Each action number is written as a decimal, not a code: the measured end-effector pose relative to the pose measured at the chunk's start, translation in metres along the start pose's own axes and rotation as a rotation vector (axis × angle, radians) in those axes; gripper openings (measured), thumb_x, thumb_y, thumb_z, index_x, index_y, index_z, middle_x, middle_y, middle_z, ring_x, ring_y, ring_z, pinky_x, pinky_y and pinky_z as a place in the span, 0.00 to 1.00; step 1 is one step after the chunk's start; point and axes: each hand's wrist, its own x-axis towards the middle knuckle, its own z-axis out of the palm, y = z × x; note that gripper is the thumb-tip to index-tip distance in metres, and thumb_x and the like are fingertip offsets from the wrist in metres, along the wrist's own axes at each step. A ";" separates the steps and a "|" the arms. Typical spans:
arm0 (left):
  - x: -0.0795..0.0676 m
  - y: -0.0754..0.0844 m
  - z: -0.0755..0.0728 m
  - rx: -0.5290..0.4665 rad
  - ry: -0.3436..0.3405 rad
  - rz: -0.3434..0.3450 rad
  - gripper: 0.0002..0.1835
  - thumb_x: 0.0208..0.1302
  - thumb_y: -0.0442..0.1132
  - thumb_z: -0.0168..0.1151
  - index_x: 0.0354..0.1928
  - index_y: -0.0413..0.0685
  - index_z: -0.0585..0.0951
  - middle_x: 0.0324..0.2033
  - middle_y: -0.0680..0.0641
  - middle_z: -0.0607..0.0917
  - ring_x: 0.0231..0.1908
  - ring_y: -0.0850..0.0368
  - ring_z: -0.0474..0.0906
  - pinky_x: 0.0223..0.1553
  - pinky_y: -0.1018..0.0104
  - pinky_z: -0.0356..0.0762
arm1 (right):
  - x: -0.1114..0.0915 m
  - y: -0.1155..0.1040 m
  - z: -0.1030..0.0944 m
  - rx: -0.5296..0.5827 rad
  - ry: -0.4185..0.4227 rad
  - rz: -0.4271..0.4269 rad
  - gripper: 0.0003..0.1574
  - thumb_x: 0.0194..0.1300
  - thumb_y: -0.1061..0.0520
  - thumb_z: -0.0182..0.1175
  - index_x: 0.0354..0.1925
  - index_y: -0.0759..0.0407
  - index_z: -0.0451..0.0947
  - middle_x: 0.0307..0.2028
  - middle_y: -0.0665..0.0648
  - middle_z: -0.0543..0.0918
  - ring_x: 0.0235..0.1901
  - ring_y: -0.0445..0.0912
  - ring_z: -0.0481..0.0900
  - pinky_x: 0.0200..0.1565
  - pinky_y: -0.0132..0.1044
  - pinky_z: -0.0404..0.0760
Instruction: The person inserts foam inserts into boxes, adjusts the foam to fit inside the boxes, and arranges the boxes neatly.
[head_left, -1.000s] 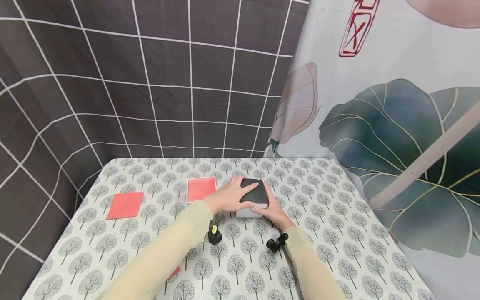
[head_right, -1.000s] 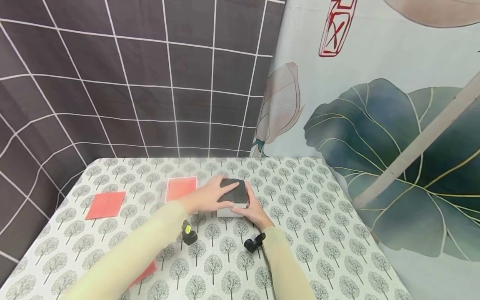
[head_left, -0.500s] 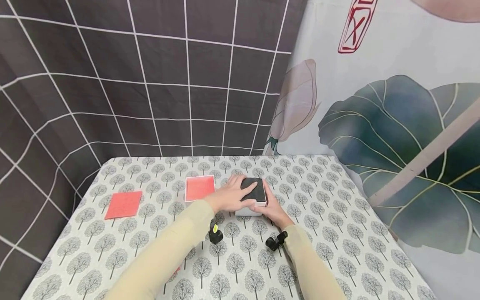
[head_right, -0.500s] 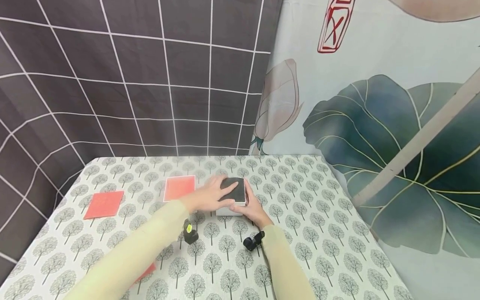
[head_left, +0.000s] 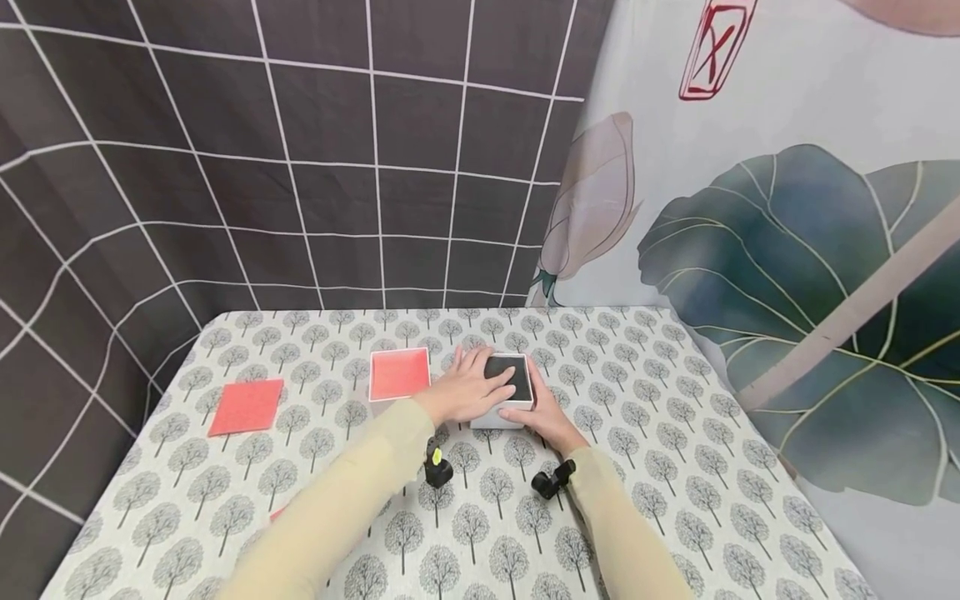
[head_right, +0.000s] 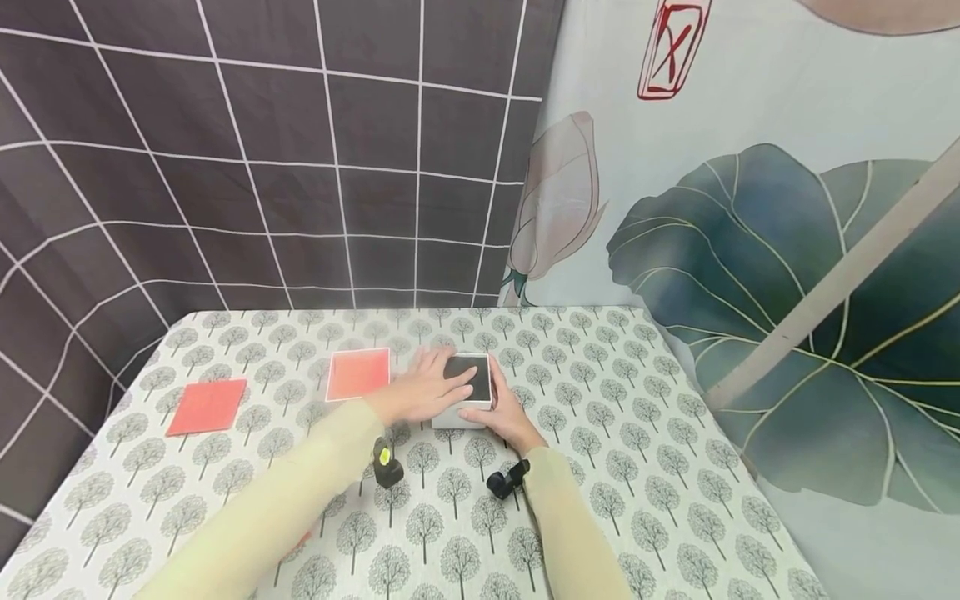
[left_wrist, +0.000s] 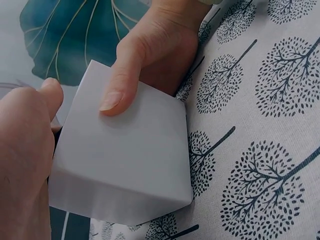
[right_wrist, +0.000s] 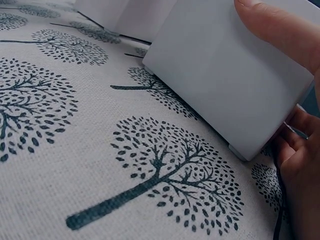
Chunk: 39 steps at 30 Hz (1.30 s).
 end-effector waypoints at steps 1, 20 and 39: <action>0.000 -0.001 0.000 0.003 0.005 -0.001 0.30 0.70 0.61 0.26 0.70 0.62 0.58 0.70 0.39 0.46 0.69 0.44 0.38 0.66 0.41 0.29 | 0.000 -0.003 0.001 -0.008 0.000 -0.004 0.68 0.50 0.66 0.68 0.73 0.45 0.34 0.67 0.63 0.57 0.52 0.52 0.73 0.53 0.37 0.74; -0.011 -0.011 -0.026 -0.040 -0.002 -0.123 0.36 0.63 0.57 0.53 0.66 0.41 0.64 0.68 0.38 0.56 0.67 0.41 0.49 0.63 0.45 0.57 | 0.004 0.011 -0.004 -0.015 0.042 0.043 0.68 0.48 0.67 0.69 0.73 0.43 0.37 0.65 0.63 0.60 0.45 0.52 0.77 0.49 0.40 0.77; -0.002 -0.008 -0.023 0.077 -0.001 -0.149 0.30 0.56 0.62 0.60 0.52 0.48 0.79 0.58 0.39 0.72 0.60 0.43 0.63 0.65 0.49 0.55 | -0.003 -0.007 0.003 -0.061 0.035 0.047 0.68 0.50 0.65 0.69 0.73 0.44 0.35 0.70 0.59 0.52 0.50 0.52 0.72 0.54 0.40 0.72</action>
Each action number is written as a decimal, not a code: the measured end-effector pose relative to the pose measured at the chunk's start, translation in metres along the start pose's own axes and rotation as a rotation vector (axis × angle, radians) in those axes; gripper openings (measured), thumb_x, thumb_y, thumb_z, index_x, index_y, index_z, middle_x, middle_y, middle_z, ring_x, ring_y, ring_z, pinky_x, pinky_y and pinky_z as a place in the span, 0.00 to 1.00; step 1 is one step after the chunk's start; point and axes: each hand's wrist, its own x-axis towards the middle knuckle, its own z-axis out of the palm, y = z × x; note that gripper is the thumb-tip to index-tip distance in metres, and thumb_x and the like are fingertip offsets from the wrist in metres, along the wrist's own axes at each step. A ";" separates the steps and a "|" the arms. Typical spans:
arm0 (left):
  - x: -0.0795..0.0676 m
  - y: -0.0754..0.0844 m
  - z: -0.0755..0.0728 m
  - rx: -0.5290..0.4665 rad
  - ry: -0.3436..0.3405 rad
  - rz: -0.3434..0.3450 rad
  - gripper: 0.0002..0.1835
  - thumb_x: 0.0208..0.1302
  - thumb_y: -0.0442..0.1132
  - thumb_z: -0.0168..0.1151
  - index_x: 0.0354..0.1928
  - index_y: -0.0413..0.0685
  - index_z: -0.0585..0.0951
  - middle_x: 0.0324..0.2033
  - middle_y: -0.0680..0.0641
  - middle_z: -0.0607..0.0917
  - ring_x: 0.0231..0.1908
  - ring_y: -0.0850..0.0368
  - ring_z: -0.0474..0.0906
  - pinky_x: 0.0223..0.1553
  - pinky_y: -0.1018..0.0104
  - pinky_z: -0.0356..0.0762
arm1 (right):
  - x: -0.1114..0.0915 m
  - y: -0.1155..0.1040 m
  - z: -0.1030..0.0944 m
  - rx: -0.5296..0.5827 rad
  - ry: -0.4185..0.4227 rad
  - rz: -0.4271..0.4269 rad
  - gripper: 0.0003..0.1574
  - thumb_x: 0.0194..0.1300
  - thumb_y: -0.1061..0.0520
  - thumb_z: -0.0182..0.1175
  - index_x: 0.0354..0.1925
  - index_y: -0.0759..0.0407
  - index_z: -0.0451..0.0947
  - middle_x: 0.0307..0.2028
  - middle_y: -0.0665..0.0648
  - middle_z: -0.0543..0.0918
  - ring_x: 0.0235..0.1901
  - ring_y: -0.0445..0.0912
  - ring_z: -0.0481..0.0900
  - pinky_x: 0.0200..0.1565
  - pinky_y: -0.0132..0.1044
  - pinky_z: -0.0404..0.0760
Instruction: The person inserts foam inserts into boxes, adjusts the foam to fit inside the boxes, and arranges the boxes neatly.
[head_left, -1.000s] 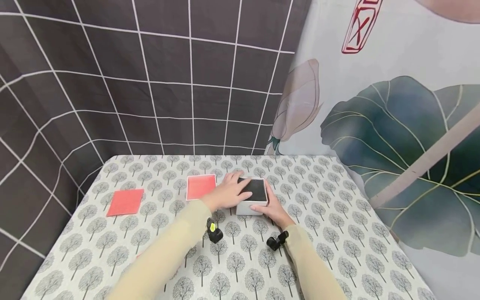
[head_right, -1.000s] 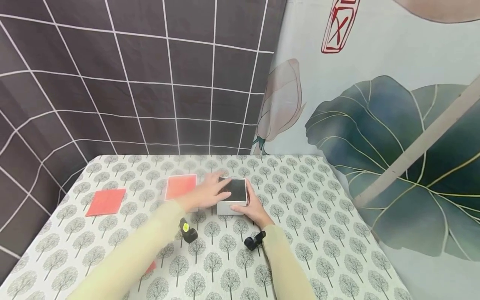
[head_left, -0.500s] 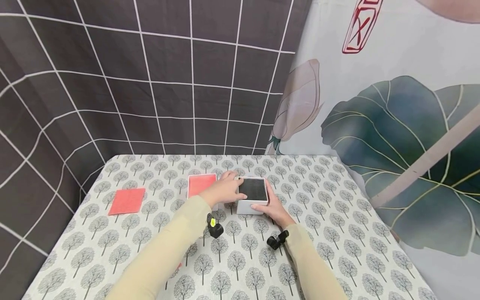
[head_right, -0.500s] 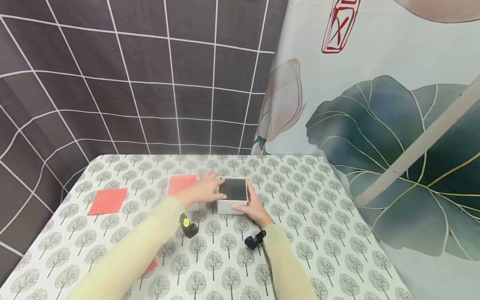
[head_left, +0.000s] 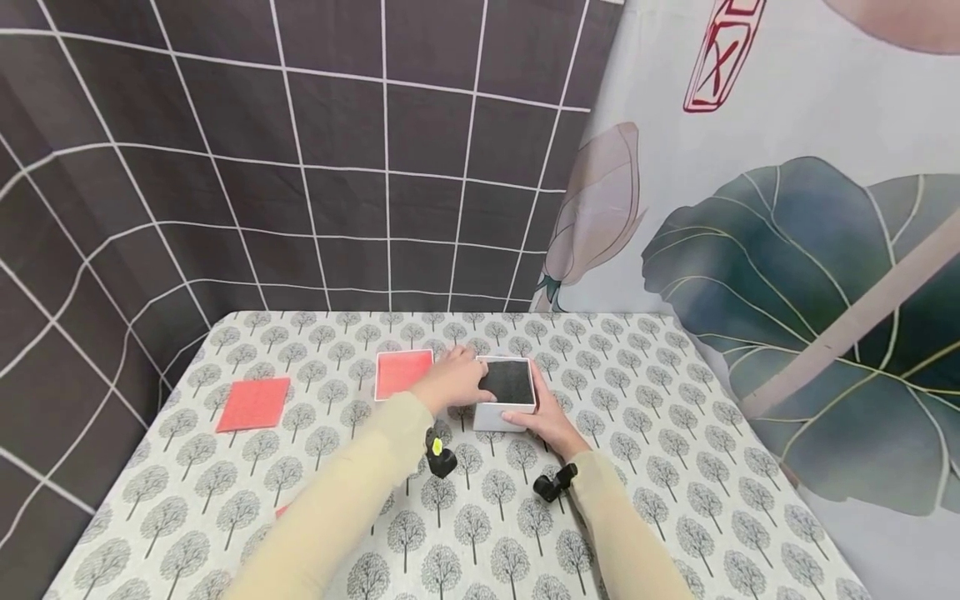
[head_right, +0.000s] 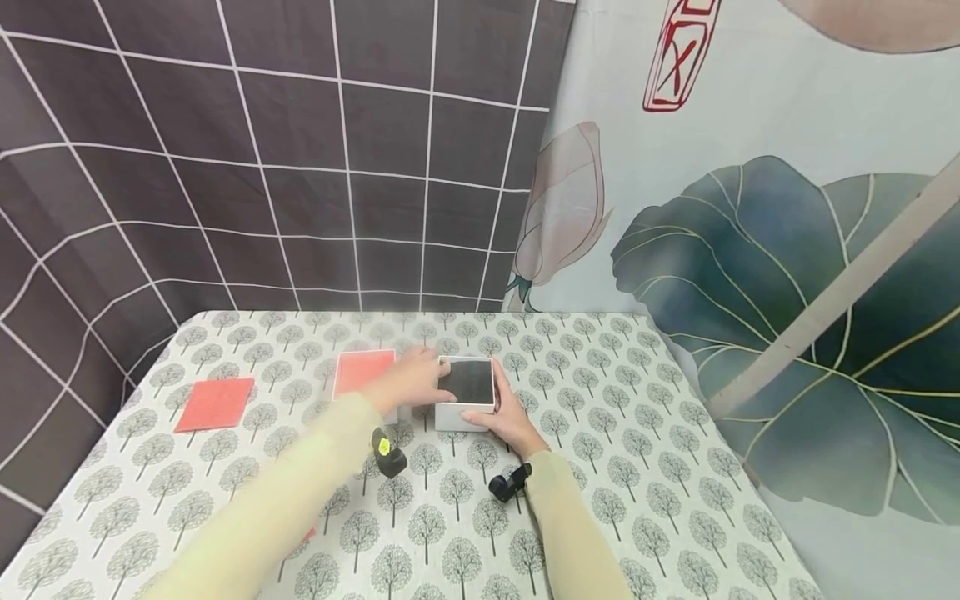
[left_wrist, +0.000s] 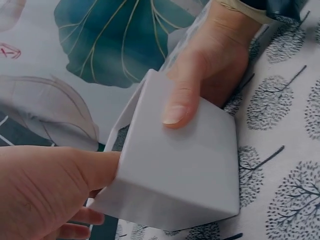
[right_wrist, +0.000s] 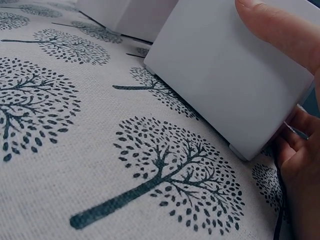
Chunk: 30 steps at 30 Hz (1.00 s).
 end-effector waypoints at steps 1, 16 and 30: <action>-0.001 0.001 0.001 0.003 0.013 -0.006 0.30 0.55 0.62 0.60 0.52 0.48 0.79 0.58 0.39 0.71 0.60 0.43 0.63 0.64 0.49 0.56 | 0.000 0.000 0.000 -0.001 -0.003 0.002 0.68 0.50 0.65 0.69 0.73 0.45 0.34 0.70 0.59 0.51 0.51 0.52 0.72 0.54 0.40 0.72; -0.041 -0.004 0.014 -0.159 0.350 0.017 0.33 0.62 0.57 0.56 0.61 0.43 0.71 0.66 0.40 0.60 0.64 0.44 0.58 0.58 0.48 0.66 | 0.010 0.028 -0.003 0.035 -0.006 -0.020 0.69 0.49 0.61 0.71 0.73 0.38 0.35 0.69 0.55 0.54 0.47 0.53 0.76 0.49 0.41 0.78; -0.148 -0.029 0.027 -0.278 0.504 -0.119 0.27 0.62 0.54 0.58 0.60 0.50 0.73 0.64 0.43 0.66 0.59 0.44 0.67 0.47 0.44 0.75 | 0.008 0.018 -0.005 -0.069 0.007 -0.007 0.74 0.47 0.62 0.72 0.73 0.44 0.30 0.72 0.60 0.44 0.62 0.59 0.60 0.66 0.54 0.48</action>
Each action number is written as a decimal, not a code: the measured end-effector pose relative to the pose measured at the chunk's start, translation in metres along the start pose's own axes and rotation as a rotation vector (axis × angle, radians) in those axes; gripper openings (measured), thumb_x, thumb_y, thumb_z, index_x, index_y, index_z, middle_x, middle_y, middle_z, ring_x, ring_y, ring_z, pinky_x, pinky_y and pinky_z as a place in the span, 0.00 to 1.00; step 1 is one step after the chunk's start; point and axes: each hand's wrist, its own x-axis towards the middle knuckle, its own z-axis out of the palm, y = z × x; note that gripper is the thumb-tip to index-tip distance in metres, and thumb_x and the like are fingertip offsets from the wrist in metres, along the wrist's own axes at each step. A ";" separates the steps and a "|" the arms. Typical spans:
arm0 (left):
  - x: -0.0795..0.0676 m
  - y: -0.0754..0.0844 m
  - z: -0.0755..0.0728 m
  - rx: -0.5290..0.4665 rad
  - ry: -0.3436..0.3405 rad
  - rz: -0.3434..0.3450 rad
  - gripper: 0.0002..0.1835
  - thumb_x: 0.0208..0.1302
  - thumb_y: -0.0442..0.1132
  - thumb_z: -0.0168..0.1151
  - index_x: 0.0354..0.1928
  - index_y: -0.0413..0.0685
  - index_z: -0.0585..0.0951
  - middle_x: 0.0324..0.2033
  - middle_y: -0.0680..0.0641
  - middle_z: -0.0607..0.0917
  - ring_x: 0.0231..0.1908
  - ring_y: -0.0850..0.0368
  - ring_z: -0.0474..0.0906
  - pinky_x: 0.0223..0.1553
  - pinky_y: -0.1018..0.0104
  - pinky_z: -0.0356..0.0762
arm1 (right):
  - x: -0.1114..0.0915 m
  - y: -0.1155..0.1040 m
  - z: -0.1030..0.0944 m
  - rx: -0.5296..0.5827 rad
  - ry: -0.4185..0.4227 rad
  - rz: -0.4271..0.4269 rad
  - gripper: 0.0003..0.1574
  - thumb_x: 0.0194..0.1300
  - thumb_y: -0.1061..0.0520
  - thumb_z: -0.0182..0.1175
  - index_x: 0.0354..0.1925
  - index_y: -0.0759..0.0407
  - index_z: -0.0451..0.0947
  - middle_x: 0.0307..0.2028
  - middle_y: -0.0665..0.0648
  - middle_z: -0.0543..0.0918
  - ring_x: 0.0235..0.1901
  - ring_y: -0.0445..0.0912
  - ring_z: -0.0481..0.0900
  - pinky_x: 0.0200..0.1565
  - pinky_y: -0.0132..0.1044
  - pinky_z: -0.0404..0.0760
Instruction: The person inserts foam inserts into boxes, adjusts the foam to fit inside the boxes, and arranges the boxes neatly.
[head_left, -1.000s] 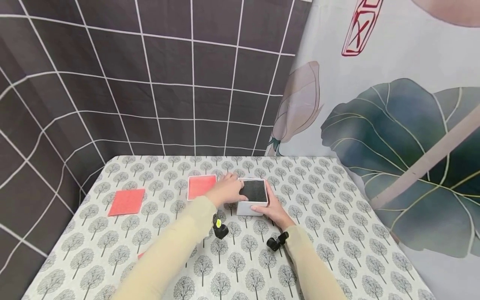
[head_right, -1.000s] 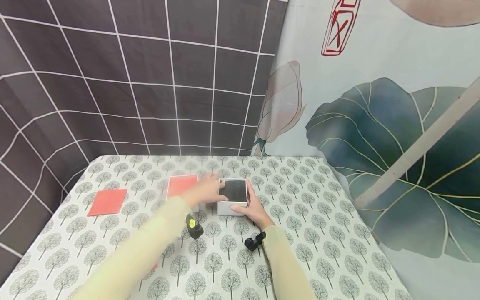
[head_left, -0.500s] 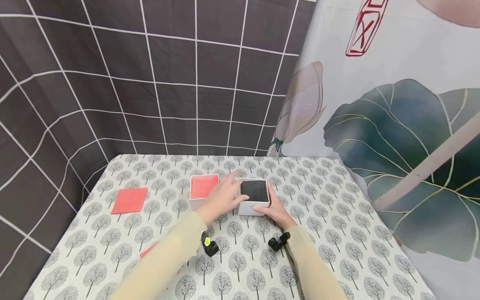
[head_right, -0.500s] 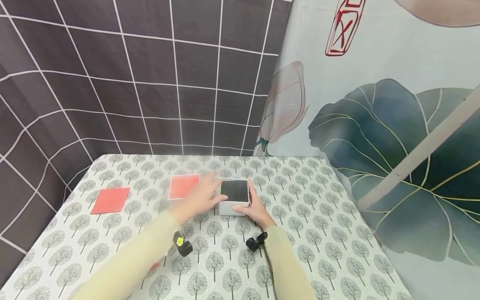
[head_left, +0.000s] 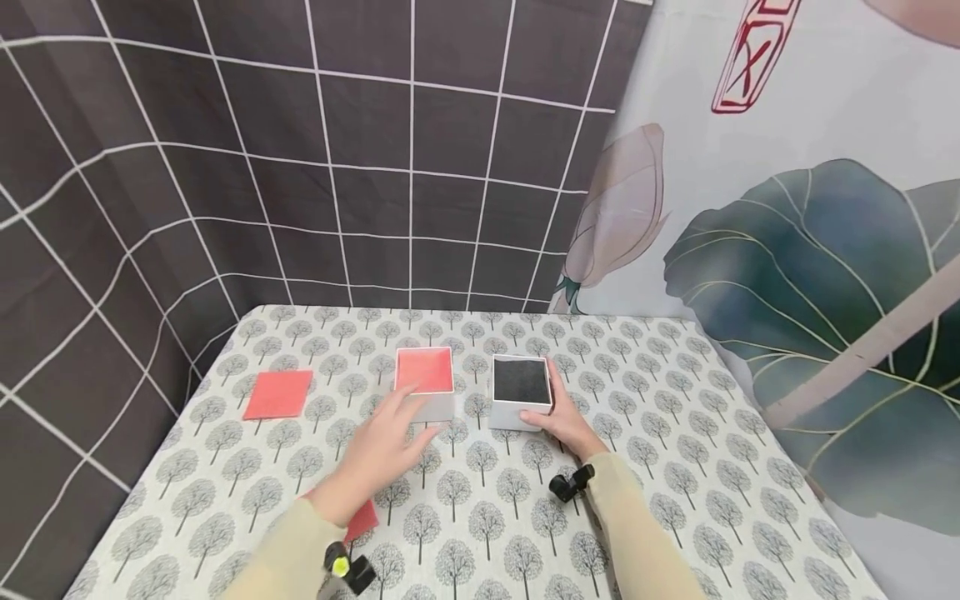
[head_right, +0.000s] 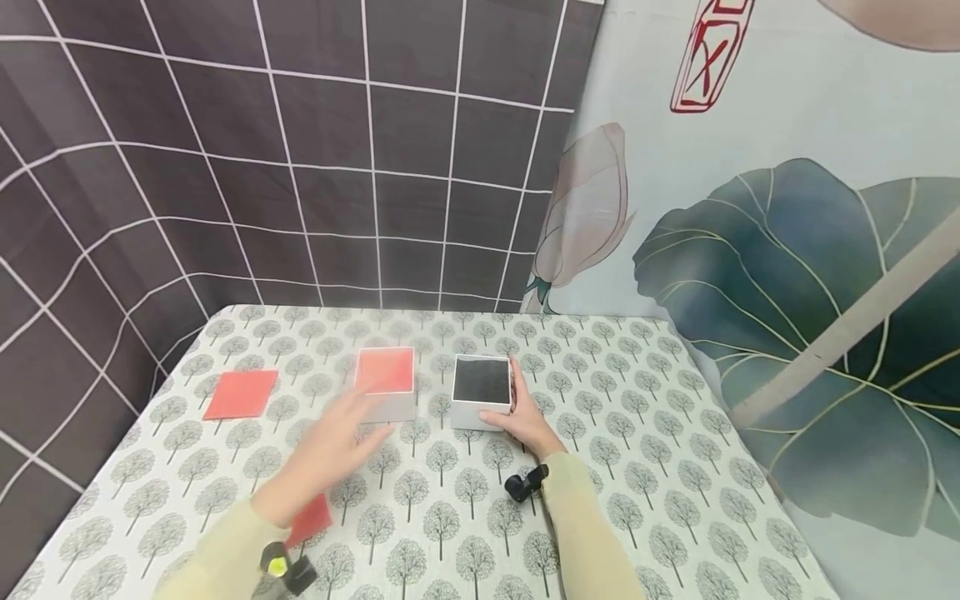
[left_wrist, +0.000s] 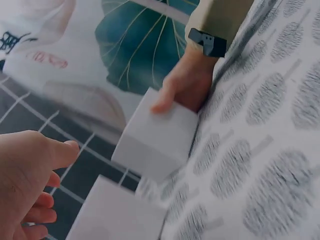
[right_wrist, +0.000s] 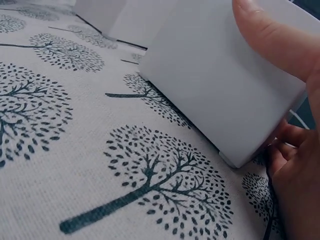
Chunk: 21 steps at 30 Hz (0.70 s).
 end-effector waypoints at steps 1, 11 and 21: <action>-0.006 -0.003 -0.002 0.000 0.000 -0.016 0.27 0.62 0.54 0.58 0.60 0.50 0.73 0.64 0.43 0.66 0.60 0.43 0.66 0.47 0.43 0.75 | -0.002 -0.005 -0.001 -0.011 -0.006 0.014 0.74 0.47 0.61 0.72 0.73 0.44 0.29 0.71 0.62 0.45 0.61 0.60 0.61 0.65 0.55 0.49; -0.058 -0.045 -0.015 -0.043 0.030 -0.161 0.34 0.61 0.52 0.60 0.62 0.37 0.67 0.61 0.36 0.67 0.60 0.39 0.64 0.58 0.41 0.63 | -0.009 -0.016 -0.023 0.038 -0.011 -0.082 0.77 0.47 0.67 0.70 0.71 0.49 0.20 0.69 0.72 0.36 0.67 0.68 0.40 0.66 0.54 0.47; -0.099 -0.065 -0.017 -0.023 0.026 -0.228 0.37 0.57 0.54 0.63 0.61 0.36 0.68 0.59 0.34 0.68 0.59 0.36 0.62 0.55 0.35 0.62 | -0.005 -0.103 -0.004 0.017 -0.009 -0.346 0.71 0.54 0.50 0.68 0.72 0.55 0.24 0.69 0.67 0.38 0.70 0.56 0.34 0.67 0.55 0.42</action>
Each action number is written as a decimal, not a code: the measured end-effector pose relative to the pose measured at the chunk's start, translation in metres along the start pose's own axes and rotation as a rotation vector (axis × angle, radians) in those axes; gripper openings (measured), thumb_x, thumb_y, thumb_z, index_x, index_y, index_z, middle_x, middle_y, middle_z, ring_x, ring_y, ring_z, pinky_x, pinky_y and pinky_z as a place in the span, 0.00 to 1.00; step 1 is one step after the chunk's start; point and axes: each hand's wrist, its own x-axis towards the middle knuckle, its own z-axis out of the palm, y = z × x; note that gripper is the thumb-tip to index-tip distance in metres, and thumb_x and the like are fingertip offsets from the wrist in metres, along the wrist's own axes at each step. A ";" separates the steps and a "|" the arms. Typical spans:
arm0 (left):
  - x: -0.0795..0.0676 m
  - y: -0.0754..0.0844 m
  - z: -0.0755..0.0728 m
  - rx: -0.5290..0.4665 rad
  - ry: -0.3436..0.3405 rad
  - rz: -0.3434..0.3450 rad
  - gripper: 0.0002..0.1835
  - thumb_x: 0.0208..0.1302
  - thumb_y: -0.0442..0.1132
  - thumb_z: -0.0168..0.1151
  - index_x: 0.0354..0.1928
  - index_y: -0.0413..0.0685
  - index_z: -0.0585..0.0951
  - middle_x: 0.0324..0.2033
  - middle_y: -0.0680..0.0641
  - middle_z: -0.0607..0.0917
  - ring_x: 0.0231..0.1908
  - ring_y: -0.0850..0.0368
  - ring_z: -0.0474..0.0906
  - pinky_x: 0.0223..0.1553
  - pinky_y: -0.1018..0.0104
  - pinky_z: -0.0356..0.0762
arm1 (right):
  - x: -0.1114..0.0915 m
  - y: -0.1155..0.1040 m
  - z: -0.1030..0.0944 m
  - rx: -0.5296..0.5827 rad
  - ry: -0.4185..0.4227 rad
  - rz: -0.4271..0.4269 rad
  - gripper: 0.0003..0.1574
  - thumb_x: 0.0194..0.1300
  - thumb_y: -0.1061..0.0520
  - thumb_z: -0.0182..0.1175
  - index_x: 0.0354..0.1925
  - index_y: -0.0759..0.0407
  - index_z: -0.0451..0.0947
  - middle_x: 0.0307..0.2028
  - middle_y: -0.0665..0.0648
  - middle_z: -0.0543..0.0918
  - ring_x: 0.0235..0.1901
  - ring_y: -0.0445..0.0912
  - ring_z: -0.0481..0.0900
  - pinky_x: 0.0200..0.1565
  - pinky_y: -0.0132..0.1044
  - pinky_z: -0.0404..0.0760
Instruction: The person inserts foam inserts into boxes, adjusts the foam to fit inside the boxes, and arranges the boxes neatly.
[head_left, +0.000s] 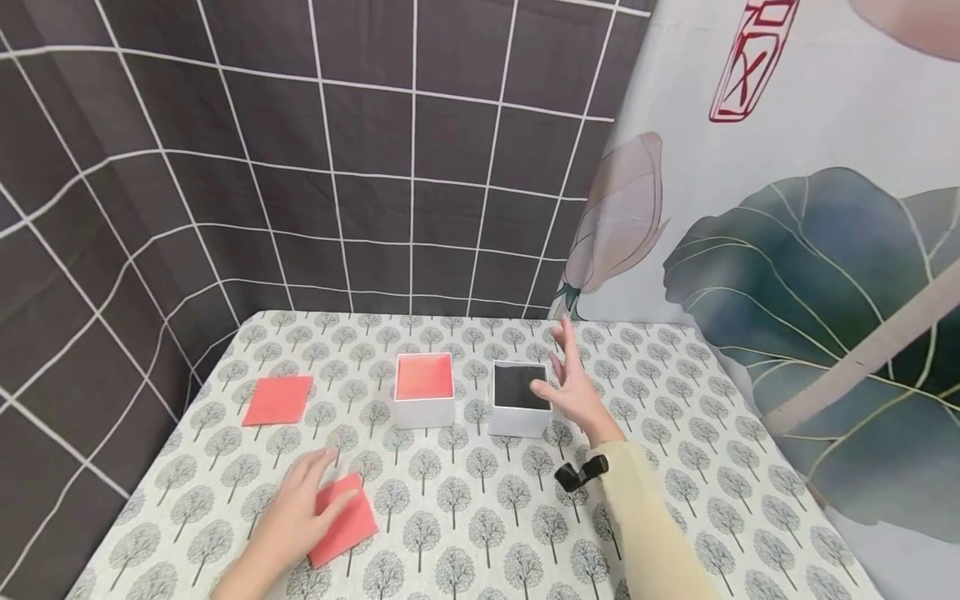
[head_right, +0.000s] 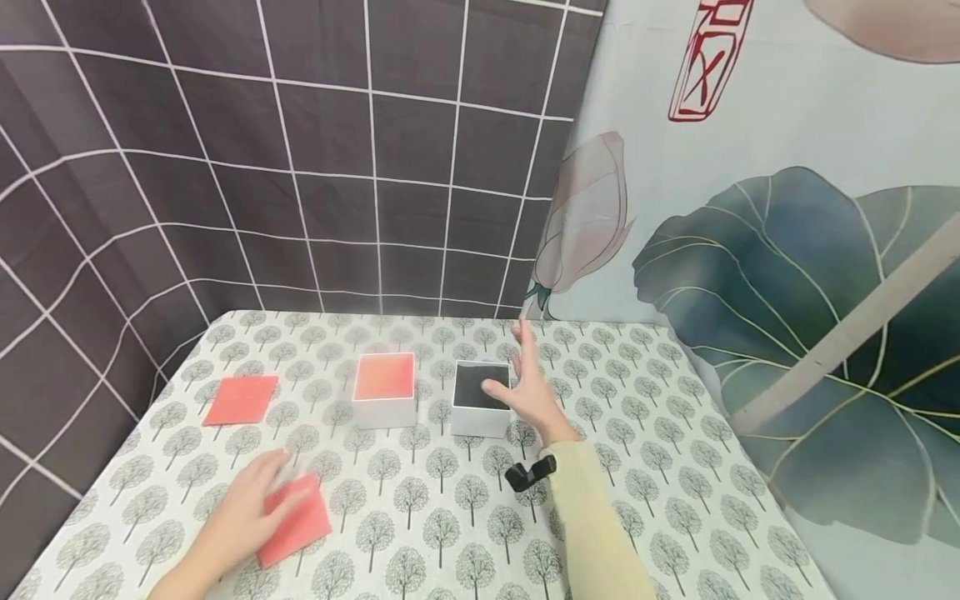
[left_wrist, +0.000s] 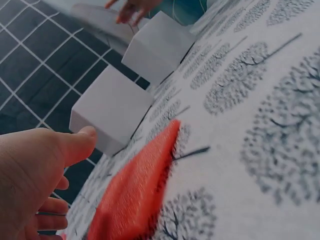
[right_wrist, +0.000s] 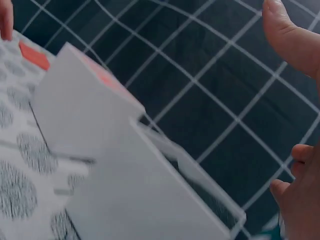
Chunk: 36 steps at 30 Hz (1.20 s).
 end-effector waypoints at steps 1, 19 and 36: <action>-0.002 -0.001 0.000 0.006 -0.006 -0.005 0.37 0.57 0.55 0.63 0.60 0.36 0.69 0.59 0.34 0.68 0.59 0.36 0.61 0.54 0.34 0.62 | 0.004 -0.004 0.005 0.008 -0.016 -0.025 0.72 0.52 0.46 0.69 0.72 0.56 0.25 0.69 0.67 0.38 0.70 0.56 0.34 0.67 0.55 0.42; -0.032 -0.017 0.009 -0.001 -0.073 0.013 0.54 0.41 0.66 0.69 0.66 0.42 0.62 0.65 0.37 0.59 0.62 0.34 0.53 0.46 0.26 0.62 | 0.037 0.006 0.107 -0.089 -0.201 0.052 0.76 0.46 0.64 0.72 0.72 0.46 0.25 0.72 0.58 0.38 0.70 0.50 0.39 0.67 0.49 0.50; -0.035 -0.024 0.016 0.012 -0.004 0.087 0.48 0.40 0.57 0.74 0.64 0.45 0.67 0.60 0.43 0.65 0.57 0.47 0.59 0.41 0.34 0.73 | 0.036 0.068 0.141 -0.027 -0.039 0.357 0.87 0.34 0.54 0.79 0.71 0.34 0.24 0.72 0.53 0.40 0.65 0.54 0.57 0.64 0.53 0.56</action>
